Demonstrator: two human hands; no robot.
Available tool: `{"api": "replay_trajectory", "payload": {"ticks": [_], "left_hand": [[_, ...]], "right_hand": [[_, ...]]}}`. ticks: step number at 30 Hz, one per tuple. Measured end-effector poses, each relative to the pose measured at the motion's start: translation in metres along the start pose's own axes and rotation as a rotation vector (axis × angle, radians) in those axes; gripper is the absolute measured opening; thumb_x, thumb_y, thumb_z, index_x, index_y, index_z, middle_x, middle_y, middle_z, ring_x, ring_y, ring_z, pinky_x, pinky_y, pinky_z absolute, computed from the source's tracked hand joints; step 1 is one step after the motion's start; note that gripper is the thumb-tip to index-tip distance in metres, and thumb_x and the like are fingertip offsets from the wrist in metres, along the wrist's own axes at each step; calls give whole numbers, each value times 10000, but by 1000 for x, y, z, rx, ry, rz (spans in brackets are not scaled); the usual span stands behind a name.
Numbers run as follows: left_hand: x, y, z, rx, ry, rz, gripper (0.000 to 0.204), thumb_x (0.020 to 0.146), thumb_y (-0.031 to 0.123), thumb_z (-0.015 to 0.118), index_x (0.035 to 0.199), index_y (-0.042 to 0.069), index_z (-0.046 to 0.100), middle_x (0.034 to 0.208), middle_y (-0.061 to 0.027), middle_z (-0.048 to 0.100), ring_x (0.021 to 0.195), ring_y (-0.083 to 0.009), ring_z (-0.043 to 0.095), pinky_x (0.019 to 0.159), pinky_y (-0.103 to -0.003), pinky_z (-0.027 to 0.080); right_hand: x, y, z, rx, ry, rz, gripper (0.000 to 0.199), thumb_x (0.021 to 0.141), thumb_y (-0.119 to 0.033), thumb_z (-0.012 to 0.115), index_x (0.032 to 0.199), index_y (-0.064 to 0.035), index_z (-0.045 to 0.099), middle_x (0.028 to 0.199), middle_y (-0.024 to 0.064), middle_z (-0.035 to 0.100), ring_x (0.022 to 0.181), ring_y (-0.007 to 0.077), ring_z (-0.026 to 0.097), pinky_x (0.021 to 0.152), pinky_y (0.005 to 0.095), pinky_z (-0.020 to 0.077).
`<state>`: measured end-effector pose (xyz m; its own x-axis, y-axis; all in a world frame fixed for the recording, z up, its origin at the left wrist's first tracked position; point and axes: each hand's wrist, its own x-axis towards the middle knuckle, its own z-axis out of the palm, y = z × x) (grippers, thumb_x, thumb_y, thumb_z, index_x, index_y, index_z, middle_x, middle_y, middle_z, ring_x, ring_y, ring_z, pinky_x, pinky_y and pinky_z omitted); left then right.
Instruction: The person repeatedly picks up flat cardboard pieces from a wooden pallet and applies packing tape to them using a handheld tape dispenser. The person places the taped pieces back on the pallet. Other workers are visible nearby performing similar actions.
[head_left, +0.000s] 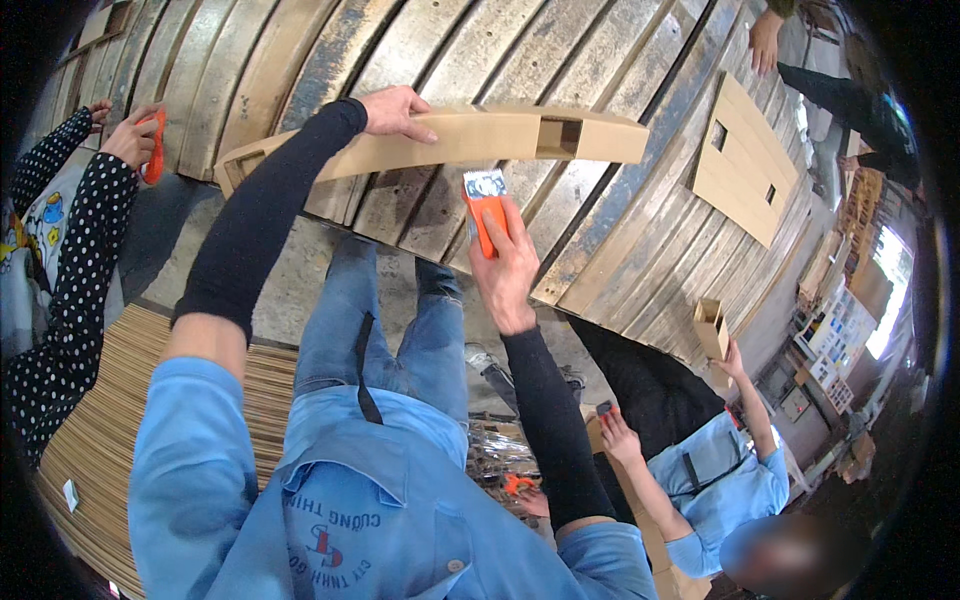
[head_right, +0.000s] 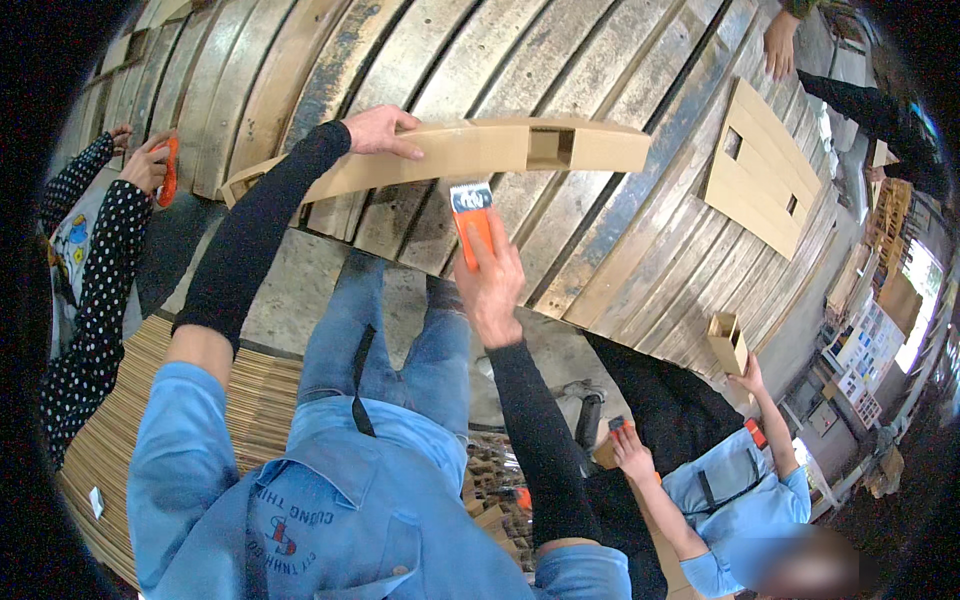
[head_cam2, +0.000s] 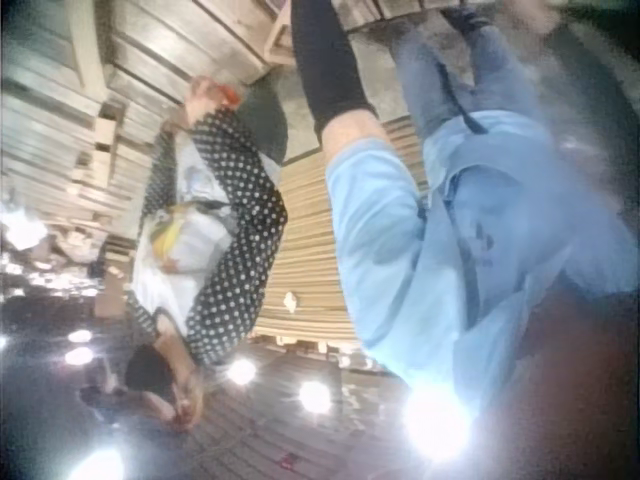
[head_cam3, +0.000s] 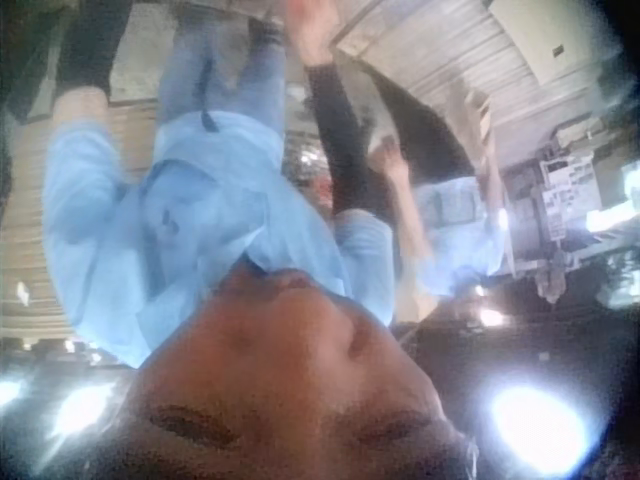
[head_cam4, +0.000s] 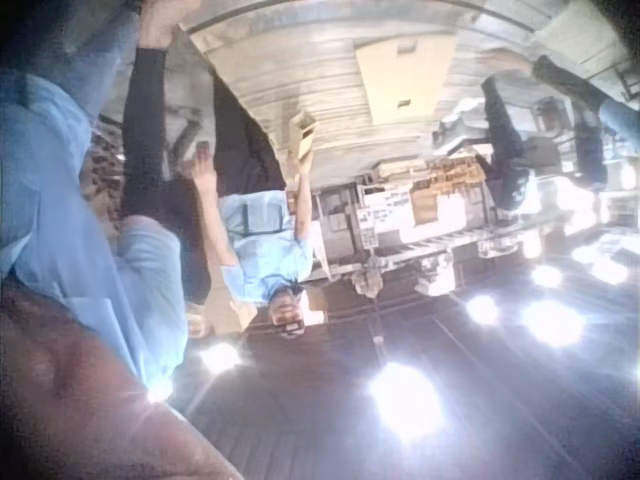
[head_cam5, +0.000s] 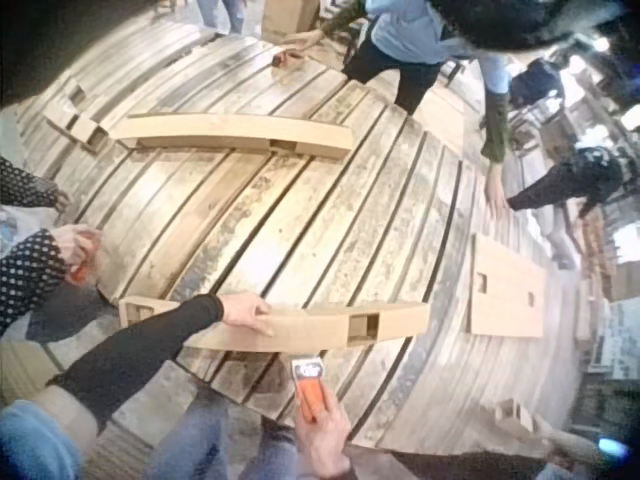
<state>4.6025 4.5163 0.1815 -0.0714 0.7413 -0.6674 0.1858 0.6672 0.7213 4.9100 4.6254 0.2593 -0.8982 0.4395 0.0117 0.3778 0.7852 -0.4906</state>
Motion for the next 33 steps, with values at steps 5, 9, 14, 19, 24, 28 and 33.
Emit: {"api": "replay_trajectory", "payload": {"ticks": [5, 9, 14, 19, 24, 28, 33], "left_hand": [[10, -11, 50, 641, 722, 442, 319, 811, 370, 760, 973, 98, 719, 1493, -131, 508, 1294, -332, 524, 1135, -498, 376], [-3, 27, 92, 850, 712, 314, 315, 858, 402, 682, 977, 111, 708, 1475, -126, 480, 1332, -295, 462, 1135, -578, 315], [17, 38, 103, 802, 802, 176, 676, 857, 735, 572, 1117, 126, 708, 1392, -113, 512, 1305, -275, 464, 1109, -645, 236], [25, 37, 106, 809, 886, 202, 656, 858, 717, 567, 1160, 148, 690, 1371, -148, 538, 1289, -306, 483, 1079, -659, 252], [27, 35, 109, 992, 861, 349, 470, 866, 552, 631, 1094, 144, 675, 1493, -146, 464, 1359, -308, 436, 1093, -645, 295], [32, 41, 111, 896, 868, 401, 428, 878, 525, 644, 1059, 138, 672, 1484, -140, 463, 1344, -309, 448, 1089, -617, 331], [31, 64, 105, 875, 716, 218, 496, 811, 489, 734, 1181, 174, 638, 1356, -147, 507, 1191, -311, 536, 1002, -570, 365]], "right_hand": [[21, 16, 27, 6, 15, -6, 439, 708, -52, 761, 1144, -90, 732, 1484, 98, 525, 915, 332, 657, 798, 417, 568], [12, 15, 22, 18, -5, 46, 465, 706, -64, 755, 1167, -117, 726, 1458, 130, 536, 887, 344, 657, 785, 427, 571], [36, -21, -3, -60, -140, 155, 400, 731, -86, 733, 1131, -78, 724, 1348, 154, 588, 888, 362, 691, 782, 452, 577], [76, -40, -16, -161, -293, 171, 215, 742, -82, 691, 945, -38, 745, 1141, 197, 658, 813, 364, 717, 688, 450, 592], [100, -49, -22, -351, -411, -41, 133, 764, -113, 680, 820, -17, 754, 838, 183, 696, 781, 333, 731, 666, 421, 601], [66, -28, -52, -125, -343, 11, 141, 756, -102, 687, 874, -46, 741, 997, 176, 676, 789, 369, 706, 711, 460, 588], [-37, -16, -99, 284, -140, 320, 422, 799, -170, 742, 1208, -76, 705, 1370, 167, 609, 1182, 353, 645, 999, 392, 520]]}}
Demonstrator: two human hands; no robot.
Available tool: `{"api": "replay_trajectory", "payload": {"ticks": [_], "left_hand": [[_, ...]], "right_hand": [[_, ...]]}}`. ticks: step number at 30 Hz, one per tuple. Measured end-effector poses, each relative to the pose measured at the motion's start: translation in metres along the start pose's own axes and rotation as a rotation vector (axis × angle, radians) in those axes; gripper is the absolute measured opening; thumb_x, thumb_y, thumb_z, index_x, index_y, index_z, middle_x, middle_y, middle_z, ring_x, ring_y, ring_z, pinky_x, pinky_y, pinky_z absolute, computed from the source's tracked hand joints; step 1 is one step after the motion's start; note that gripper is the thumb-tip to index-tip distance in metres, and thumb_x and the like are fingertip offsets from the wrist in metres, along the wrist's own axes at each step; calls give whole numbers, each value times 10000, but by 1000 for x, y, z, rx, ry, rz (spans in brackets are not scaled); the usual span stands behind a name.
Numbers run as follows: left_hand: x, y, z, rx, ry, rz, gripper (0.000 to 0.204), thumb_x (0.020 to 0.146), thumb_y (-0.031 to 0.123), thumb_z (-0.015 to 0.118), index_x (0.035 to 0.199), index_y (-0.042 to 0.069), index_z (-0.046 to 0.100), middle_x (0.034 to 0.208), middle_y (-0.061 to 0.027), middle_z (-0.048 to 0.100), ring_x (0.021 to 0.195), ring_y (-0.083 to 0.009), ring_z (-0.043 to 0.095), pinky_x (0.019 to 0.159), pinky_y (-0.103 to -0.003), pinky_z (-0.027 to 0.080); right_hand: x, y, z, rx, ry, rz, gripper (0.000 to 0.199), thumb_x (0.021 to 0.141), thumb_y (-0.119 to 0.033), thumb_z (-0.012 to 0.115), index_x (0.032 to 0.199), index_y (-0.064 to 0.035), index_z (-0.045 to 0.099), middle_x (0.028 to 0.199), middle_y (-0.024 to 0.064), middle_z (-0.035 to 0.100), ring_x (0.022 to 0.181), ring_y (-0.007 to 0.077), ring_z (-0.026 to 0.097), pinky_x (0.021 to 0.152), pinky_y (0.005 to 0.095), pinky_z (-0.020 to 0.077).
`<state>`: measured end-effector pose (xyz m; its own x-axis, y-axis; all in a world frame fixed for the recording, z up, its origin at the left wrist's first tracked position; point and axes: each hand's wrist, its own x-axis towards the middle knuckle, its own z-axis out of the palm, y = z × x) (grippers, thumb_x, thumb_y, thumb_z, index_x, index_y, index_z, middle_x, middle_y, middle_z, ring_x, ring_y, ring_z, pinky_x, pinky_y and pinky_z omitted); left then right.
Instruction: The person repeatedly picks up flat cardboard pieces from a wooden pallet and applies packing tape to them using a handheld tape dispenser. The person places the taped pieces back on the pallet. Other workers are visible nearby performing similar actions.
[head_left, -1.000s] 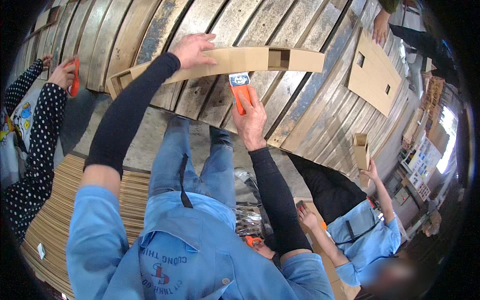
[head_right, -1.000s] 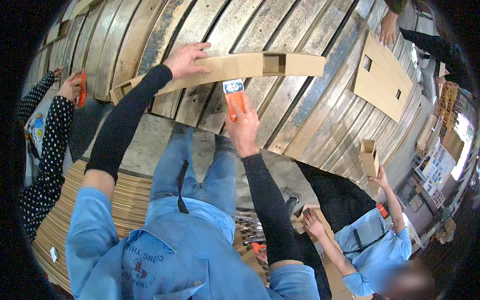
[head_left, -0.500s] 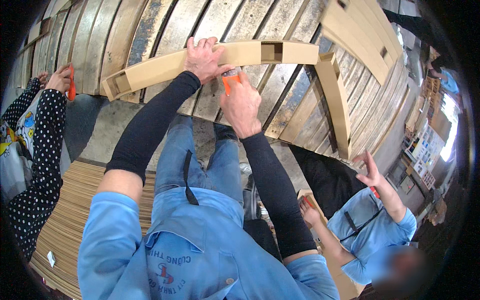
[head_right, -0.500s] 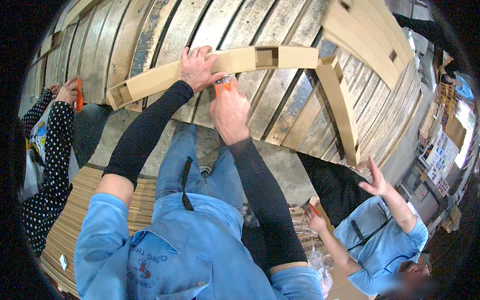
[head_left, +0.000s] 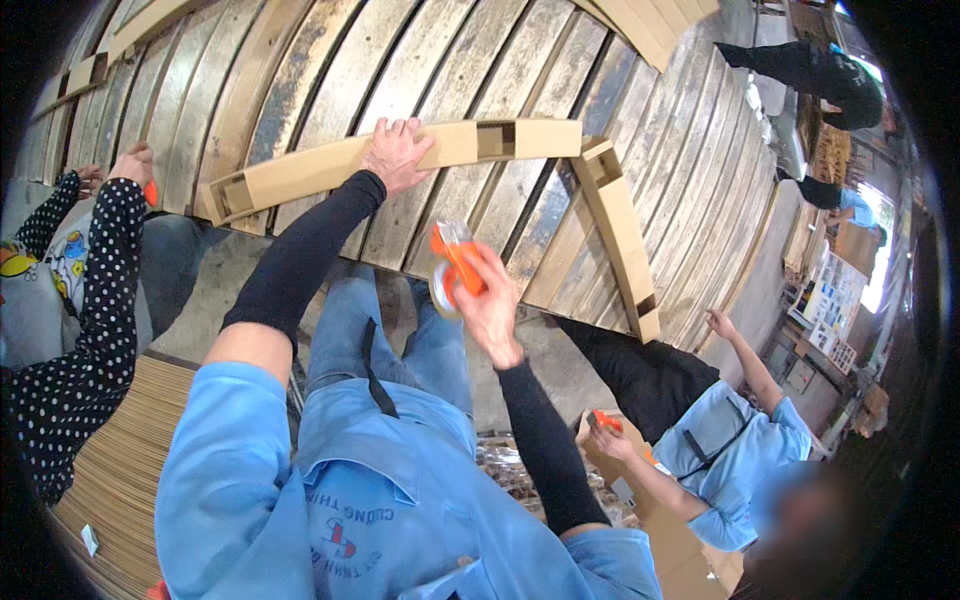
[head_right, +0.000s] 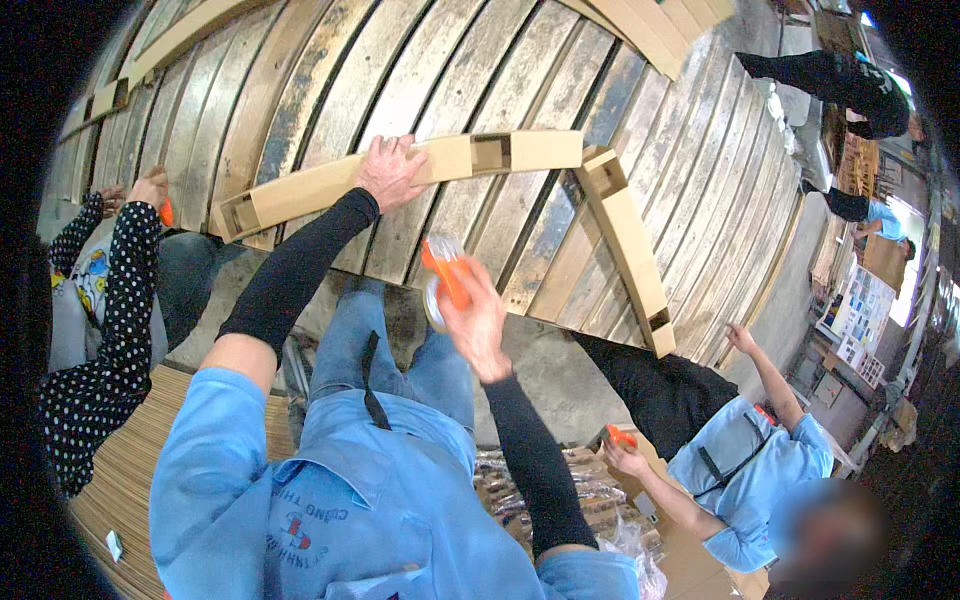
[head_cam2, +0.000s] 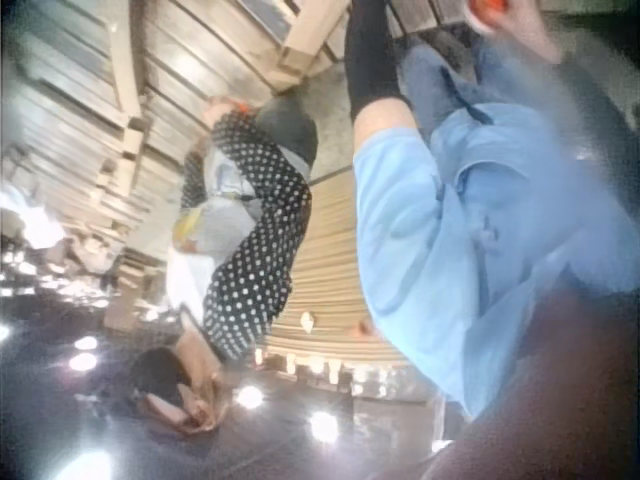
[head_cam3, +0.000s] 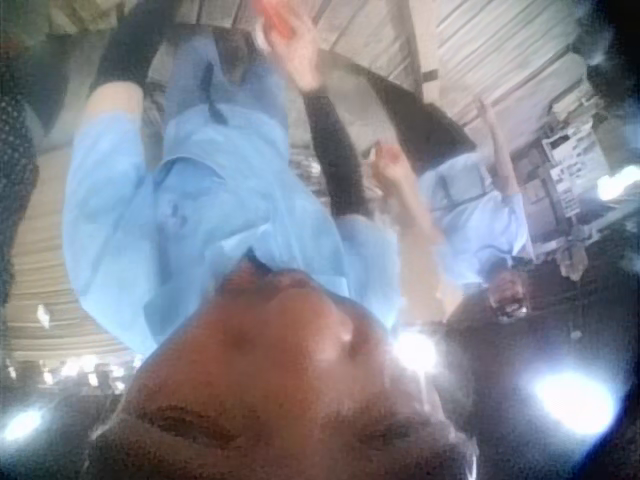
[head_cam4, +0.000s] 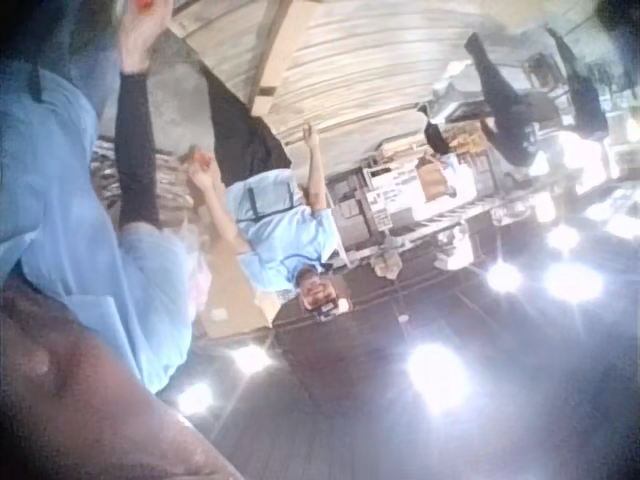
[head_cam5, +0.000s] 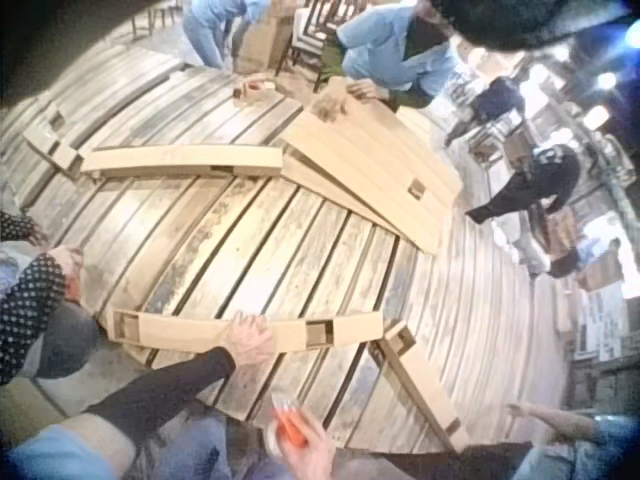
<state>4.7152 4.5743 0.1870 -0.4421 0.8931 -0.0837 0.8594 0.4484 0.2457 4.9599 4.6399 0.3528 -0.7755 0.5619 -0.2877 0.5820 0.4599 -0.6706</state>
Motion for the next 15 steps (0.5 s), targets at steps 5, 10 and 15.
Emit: {"api": "replay_trajectory", "payload": {"ticks": [5, 10, 15], "left_hand": [[11, -1, -28, 40, -135, 25, 483, 788, 300, 749, 1229, 173, 600, 1294, -157, 531, 1165, -349, 558, 949, -503, 430], [42, -81, -73, 272, 82, -64, 532, 782, 184, 714, 1291, 174, 560, 1429, -162, 508, 1286, -367, 512, 1034, -601, 386], [37, -121, -119, 138, 54, -512, 688, 819, 294, 762, 1432, 175, 474, 1461, -197, 489, 1354, -395, 462, 1095, -606, 368]], "right_hand": [[-93, 71, -8, -6, 26, 351, 464, 798, -231, 747, 1222, -45, 707, 1379, 181, 612, 1238, 343, 616, 1064, 404, 477], [-173, 133, -32, -87, 155, 610, 438, 753, -177, 753, 1177, -66, 740, 1232, 186, 696, 1159, 324, 667, 1007, 387, 514], [-250, 176, -54, -79, 344, 1145, 415, 755, -211, 789, 1149, -83, 756, 1098, 180, 746, 1061, 312, 713, 934, 400, 548]]}}
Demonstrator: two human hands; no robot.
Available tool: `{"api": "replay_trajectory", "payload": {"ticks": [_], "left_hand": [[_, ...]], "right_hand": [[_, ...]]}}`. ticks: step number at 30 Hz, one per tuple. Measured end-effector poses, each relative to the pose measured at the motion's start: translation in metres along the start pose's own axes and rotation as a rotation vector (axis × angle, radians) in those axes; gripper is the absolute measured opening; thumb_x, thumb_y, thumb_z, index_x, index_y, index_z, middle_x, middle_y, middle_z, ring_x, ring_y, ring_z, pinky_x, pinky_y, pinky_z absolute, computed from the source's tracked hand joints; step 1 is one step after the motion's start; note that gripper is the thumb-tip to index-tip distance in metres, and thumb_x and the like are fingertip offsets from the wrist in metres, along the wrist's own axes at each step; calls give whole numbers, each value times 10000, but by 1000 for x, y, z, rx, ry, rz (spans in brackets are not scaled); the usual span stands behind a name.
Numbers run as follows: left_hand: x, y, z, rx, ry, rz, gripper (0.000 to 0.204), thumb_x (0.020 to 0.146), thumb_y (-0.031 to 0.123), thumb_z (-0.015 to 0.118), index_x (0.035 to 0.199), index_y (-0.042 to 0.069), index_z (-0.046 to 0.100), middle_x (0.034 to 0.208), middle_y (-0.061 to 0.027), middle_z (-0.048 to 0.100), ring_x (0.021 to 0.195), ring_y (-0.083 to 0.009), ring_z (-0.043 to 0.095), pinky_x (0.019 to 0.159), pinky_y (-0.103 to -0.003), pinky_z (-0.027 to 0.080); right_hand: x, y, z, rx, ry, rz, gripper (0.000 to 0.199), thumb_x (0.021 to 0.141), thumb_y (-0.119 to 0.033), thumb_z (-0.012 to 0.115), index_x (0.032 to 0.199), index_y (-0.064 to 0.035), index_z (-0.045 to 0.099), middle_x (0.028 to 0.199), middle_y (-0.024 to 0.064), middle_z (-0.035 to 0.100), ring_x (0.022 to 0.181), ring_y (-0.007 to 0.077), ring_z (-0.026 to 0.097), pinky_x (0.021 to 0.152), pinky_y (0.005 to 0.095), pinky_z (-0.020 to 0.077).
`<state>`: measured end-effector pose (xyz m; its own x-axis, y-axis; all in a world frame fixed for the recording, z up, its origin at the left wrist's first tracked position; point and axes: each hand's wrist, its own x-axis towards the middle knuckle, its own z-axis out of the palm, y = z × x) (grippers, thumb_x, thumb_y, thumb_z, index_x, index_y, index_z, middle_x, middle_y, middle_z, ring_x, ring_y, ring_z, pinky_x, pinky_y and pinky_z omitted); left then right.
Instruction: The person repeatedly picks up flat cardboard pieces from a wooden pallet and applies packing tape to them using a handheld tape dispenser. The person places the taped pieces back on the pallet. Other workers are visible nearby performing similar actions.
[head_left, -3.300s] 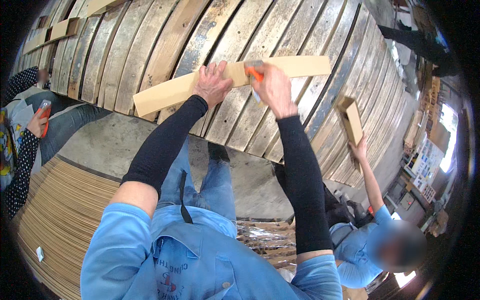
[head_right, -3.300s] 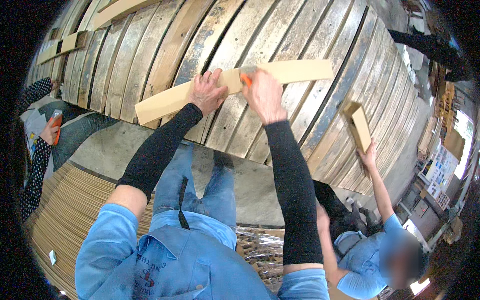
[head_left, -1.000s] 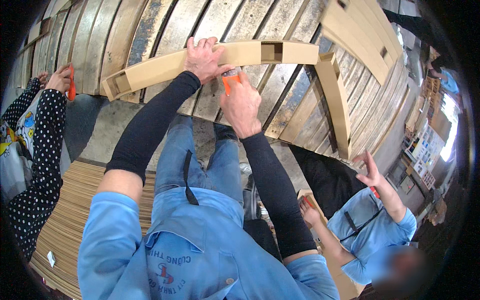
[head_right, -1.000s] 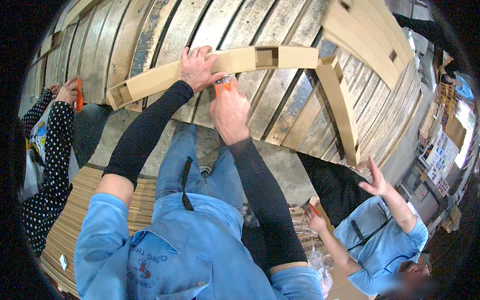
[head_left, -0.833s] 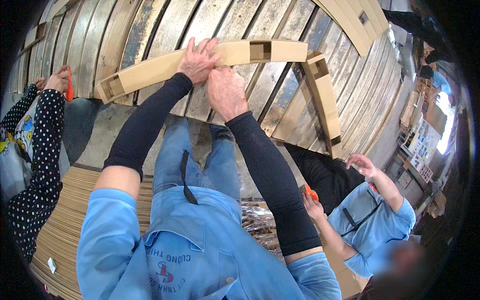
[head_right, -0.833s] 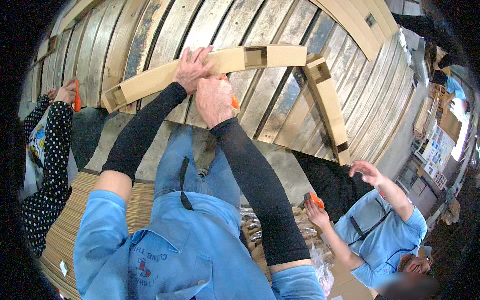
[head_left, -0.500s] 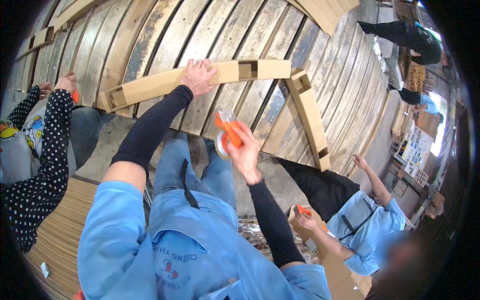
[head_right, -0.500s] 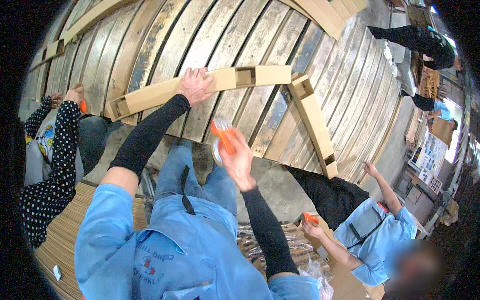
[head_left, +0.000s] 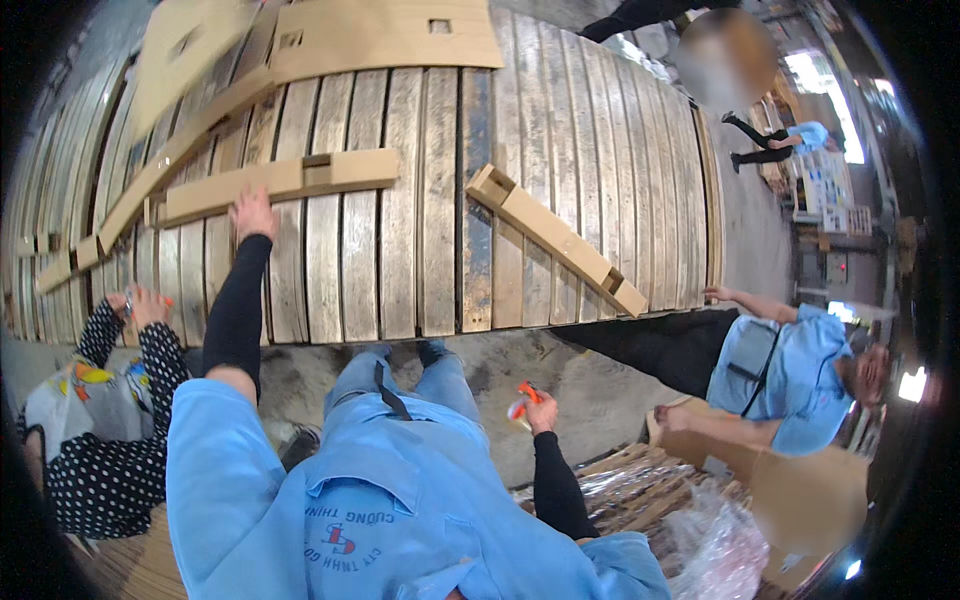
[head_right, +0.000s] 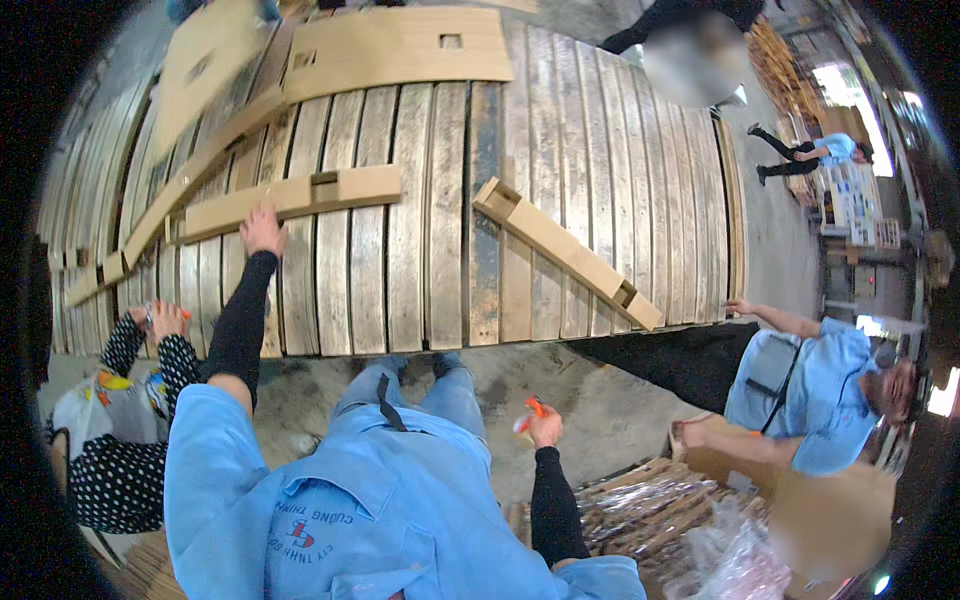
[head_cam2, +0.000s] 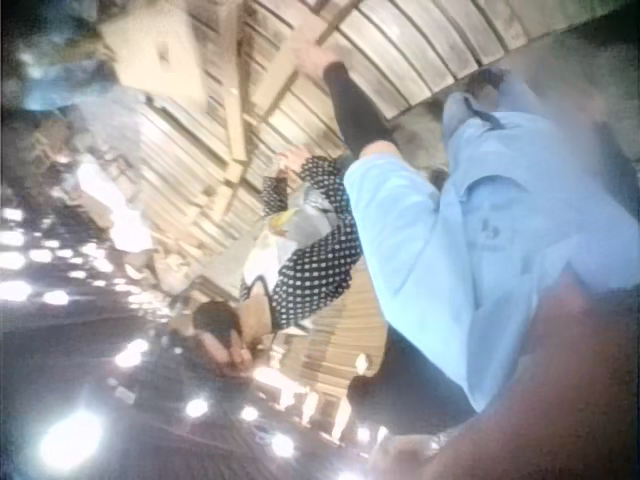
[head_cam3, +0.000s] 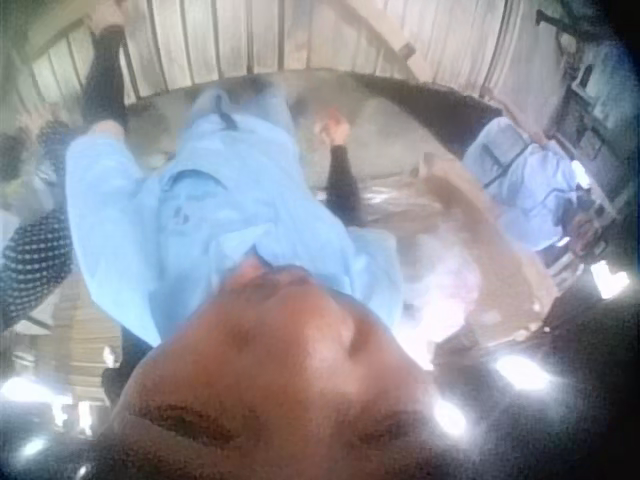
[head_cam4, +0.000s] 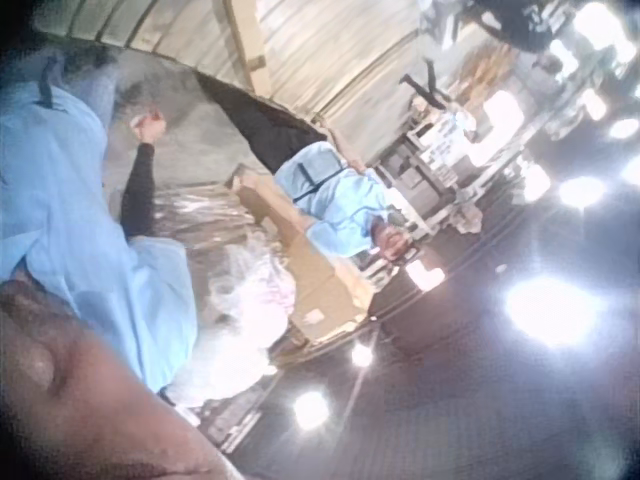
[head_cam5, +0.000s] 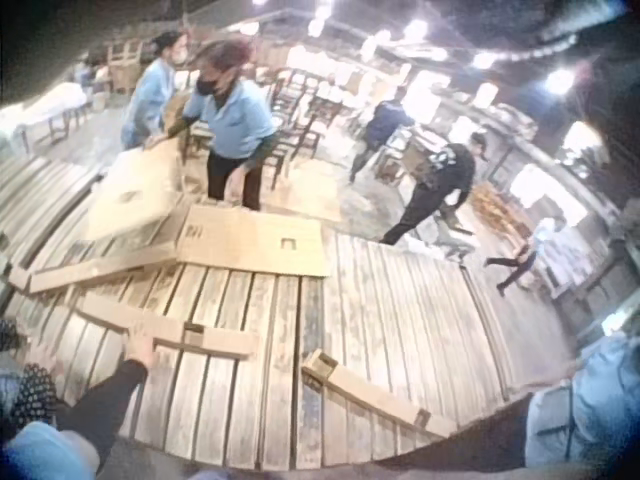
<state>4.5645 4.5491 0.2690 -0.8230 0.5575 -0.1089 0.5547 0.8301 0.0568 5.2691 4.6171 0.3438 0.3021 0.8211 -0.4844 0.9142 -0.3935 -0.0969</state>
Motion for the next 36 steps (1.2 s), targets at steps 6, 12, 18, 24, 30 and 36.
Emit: {"api": "replay_trajectory", "payload": {"ticks": [6, 12, 18, 24, 30, 36], "left_hand": [[-88, -33, 144, -298, -372, 106, 558, 841, 379, 744, 1244, 22, 597, 1151, -239, 676, 1111, -354, 655, 912, -502, 529], [-284, 30, 129, -221, -931, 59, 708, 799, 409, 748, 1280, -87, 591, 1257, -321, 624, 1254, -412, 564, 1028, -447, 477], [-192, 96, 77, -129, -852, 270, 844, 745, 426, 811, 1364, -81, 543, 1339, -316, 588, 1279, -428, 554, 1075, -454, 456], [-81, 158, 48, -652, -415, 58, 741, 833, 276, 777, 1408, -96, 493, 1291, -287, 627, 1203, -399, 607, 1027, -433, 476], [-119, 224, 76, -752, -385, 145, 652, 791, 292, 804, 1289, -70, 591, 1020, -246, 694, 957, -372, 666, 914, -441, 517], [-271, 245, 112, -456, -665, 475, 527, 792, 301, 783, 1118, -67, 595, 858, -205, 689, 816, -328, 679, 754, -451, 539]], "right_hand": [[12, 40, -8, 112, -93, 109, 410, 730, -320, 806, 1088, -122, 784, 1070, 168, 753, 1013, 336, 721, 910, 415, 560], [-7, 22, 4, 281, -128, 124, 426, 756, -437, 757, 1101, -189, 787, 1049, 134, 762, 1015, 326, 719, 899, 433, 562], [27, 23, -18, 268, -204, 86, 478, 715, -355, 780, 1168, -202, 768, 1143, 99, 751, 1084, 289, 704, 960, 403, 541], [89, 14, -47, 131, -252, -7, 477, 708, -348, 808, 1163, -211, 768, 1180, 86, 740, 1104, 298, 695, 978, 405, 536], [116, 9, -41, 56, -242, -129, 426, 730, -426, 785, 1070, -169, 790, 1102, 144, 746, 1083, 306, 702, 961, 414, 544], [122, 19, -30, 59, -341, -181, 285, 728, -354, 733, 885, -124, 796, 930, 158, 761, 946, 344, 733, 814, 453, 579]]}}
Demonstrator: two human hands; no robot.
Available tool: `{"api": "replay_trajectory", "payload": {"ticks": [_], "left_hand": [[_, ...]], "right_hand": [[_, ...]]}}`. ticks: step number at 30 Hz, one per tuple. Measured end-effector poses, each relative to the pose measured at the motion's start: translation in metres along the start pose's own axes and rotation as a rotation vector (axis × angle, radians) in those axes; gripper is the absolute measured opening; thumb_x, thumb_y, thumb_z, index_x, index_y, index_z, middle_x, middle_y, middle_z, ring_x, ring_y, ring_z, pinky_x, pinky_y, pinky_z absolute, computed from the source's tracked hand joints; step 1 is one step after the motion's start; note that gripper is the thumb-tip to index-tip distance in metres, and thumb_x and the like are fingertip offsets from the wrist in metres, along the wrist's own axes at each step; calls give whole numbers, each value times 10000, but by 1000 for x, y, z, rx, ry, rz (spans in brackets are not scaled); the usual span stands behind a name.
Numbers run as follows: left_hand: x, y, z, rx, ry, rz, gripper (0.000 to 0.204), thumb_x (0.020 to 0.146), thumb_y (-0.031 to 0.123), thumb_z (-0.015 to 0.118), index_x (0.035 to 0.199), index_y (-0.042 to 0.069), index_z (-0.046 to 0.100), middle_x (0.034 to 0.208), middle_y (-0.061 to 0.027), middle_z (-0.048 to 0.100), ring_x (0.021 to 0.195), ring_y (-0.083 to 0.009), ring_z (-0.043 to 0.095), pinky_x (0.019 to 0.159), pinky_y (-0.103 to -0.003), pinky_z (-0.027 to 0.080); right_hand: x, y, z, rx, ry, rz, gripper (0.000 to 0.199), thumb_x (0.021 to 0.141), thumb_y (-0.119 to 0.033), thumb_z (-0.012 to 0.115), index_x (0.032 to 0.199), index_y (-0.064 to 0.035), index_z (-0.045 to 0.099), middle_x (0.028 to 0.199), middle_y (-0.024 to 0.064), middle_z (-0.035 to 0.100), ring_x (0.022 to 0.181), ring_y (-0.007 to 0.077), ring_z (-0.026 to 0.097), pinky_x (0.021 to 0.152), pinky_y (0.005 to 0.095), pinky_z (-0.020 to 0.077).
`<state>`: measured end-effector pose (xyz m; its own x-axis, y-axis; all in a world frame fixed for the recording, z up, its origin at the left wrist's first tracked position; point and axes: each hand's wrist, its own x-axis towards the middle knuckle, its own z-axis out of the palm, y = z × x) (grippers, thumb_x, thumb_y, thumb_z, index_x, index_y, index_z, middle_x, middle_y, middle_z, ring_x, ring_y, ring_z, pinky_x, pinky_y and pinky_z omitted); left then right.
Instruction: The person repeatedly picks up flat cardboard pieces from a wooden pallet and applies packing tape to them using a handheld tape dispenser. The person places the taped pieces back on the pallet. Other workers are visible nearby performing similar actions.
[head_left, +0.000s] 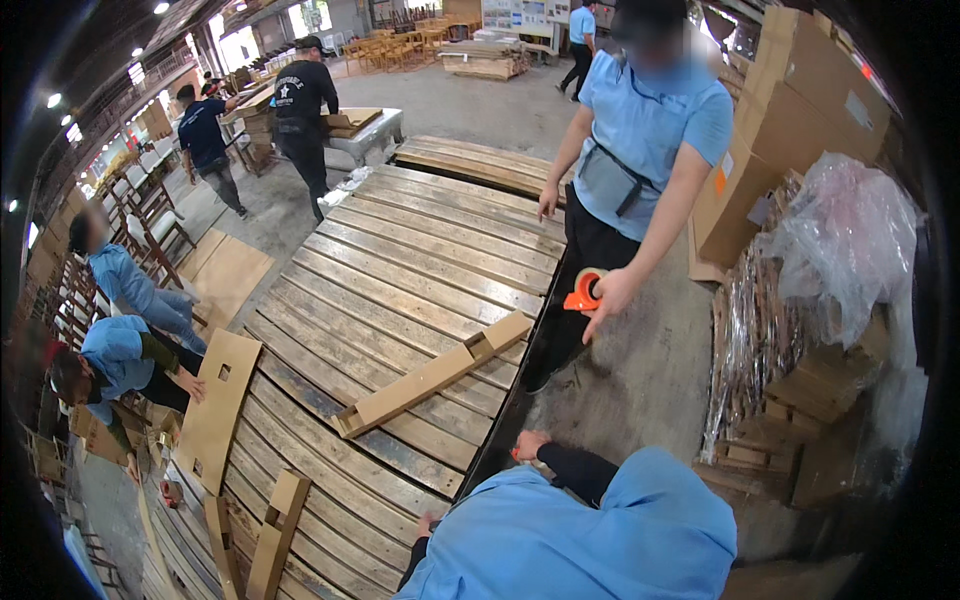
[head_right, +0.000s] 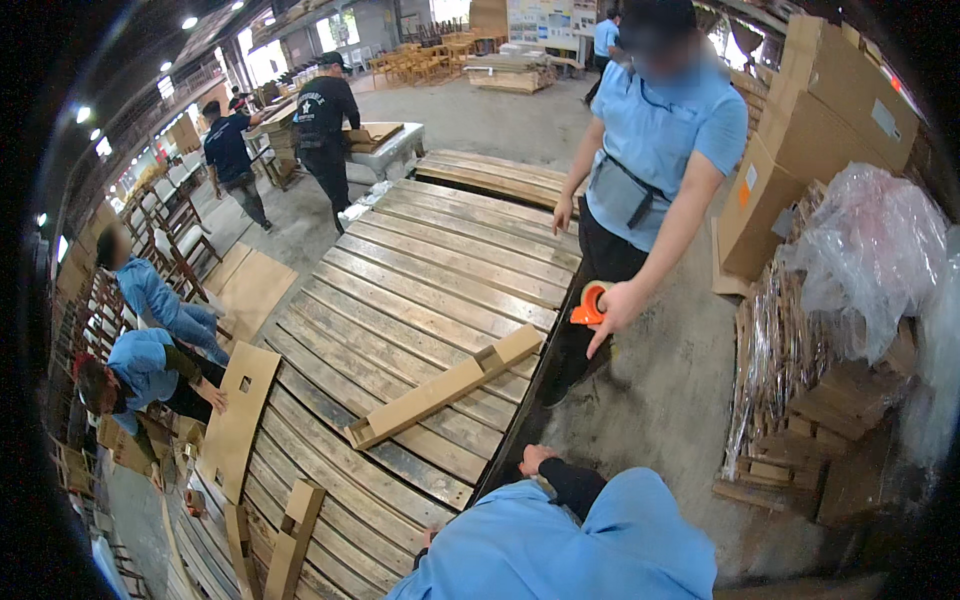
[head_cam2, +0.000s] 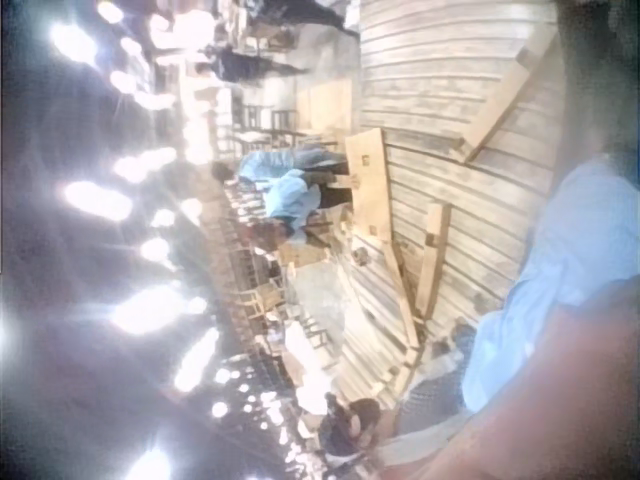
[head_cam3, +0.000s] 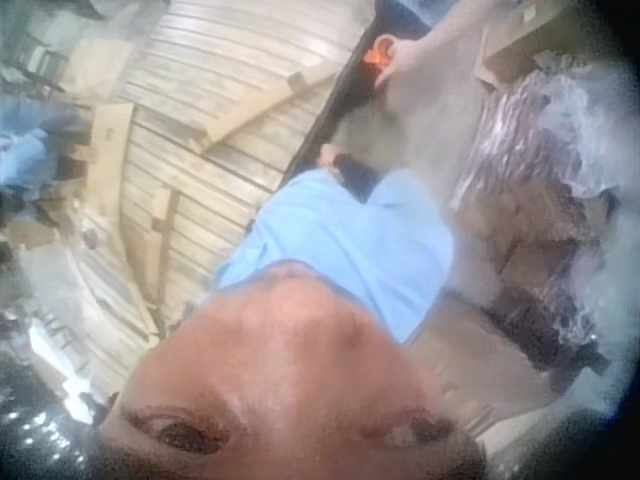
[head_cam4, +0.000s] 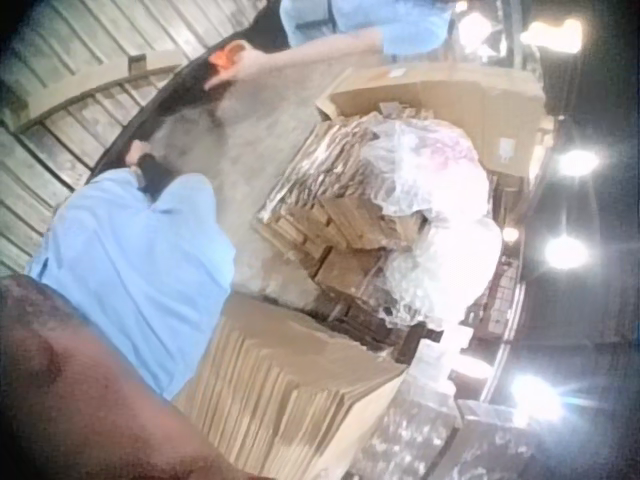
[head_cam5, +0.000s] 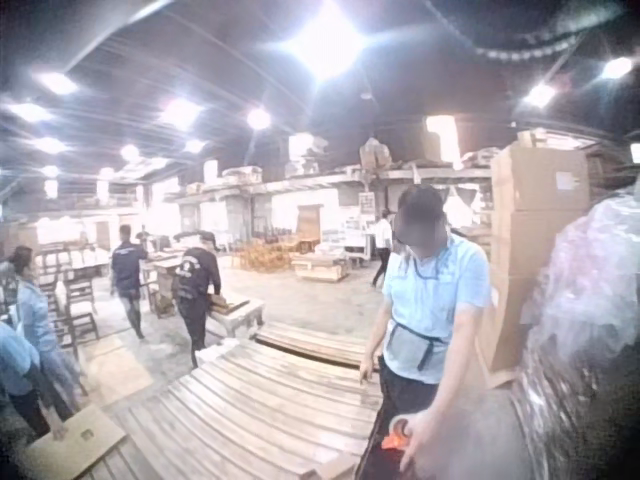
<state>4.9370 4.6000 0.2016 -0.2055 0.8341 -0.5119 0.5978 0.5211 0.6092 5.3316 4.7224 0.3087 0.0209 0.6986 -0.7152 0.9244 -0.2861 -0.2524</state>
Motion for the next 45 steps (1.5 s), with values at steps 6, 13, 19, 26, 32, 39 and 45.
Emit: {"api": "replay_trajectory", "payload": {"ticks": [6, 13, 19, 26, 32, 39, 45], "left_hand": [[-10, -10, -13, -174, 57, -64, 629, 865, 206, 696, 1380, -81, 477, 901, -141, 679, 747, -235, 650, 665, -392, 537], [-11, -46, -46, -226, 73, -311, 785, 811, 308, 769, 1408, -114, 485, 1323, -331, 594, 1256, -399, 582, 1064, -428, 456], [-21, -18, -24, -50, 14, -381, 725, 770, 311, 774, 1334, -95, 567, 1305, -337, 600, 1260, -428, 576, 1062, -440, 461], [0, 52, 14, 105, 58, -20, 666, 766, 356, 802, 1215, -101, 619, 1065, -293, 706, 1024, -407, 689, 902, -452, 537], [9, 92, 8, -118, -55, -140, 734, 800, 294, 802, 1347, -114, 532, 1097, -287, 711, 1017, -340, 709, 876, -401, 550], [22, 67, 0, -161, -19, -308, 801, 801, 336, 797, 1410, -92, 502, 1217, -281, 675, 1153, -362, 657, 999, -405, 506], [30, 44, 11, -141, -4, -344, 806, 800, 358, 786, 1415, -82, 505, 1366, -297, 586, 1281, -407, 566, 1083, -423, 448]], "right_hand": [[-5, -1, -25, -75, 35, -72, 331, 768, -328, 710, 932, -47, 770, 978, 204, 745, 984, 376, 718, 840, 473, 573], [-10, 6, -39, -101, -15, -57, 417, 817, -341, 722, 1064, -6, 749, 1109, 234, 724, 1083, 380, 694, 898, 476, 564], [3, 16, -48, -68, -109, -39, 373, 739, -332, 735, 1018, -91, 788, 1091, 181, 742, 1067, 361, 703, 918, 468, 558], [28, 39, -46, -61, 33, -57, 396, 696, -317, 754, 1056, -157, 793, 1077, 146, 753, 1073, 346, 704, 928, 464, 551], [23, 44, -66, -90, 7, -20, 406, 692, -315, 754, 1059, -145, 788, 1057, 148, 755, 1059, 338, 708, 915, 456, 551], [25, 44, -89, -91, -46, -90, 447, 894, -399, 685, 1079, 5, 735, 1121, 224, 724, 1094, 385, 683, 918, 499, 537], [35, 46, -97, -92, -35, -79, 421, 820, -380, 721, 1083, -51, 746, 1117, 192, 730, 1095, 361, 686, 913, 483, 544]]}}
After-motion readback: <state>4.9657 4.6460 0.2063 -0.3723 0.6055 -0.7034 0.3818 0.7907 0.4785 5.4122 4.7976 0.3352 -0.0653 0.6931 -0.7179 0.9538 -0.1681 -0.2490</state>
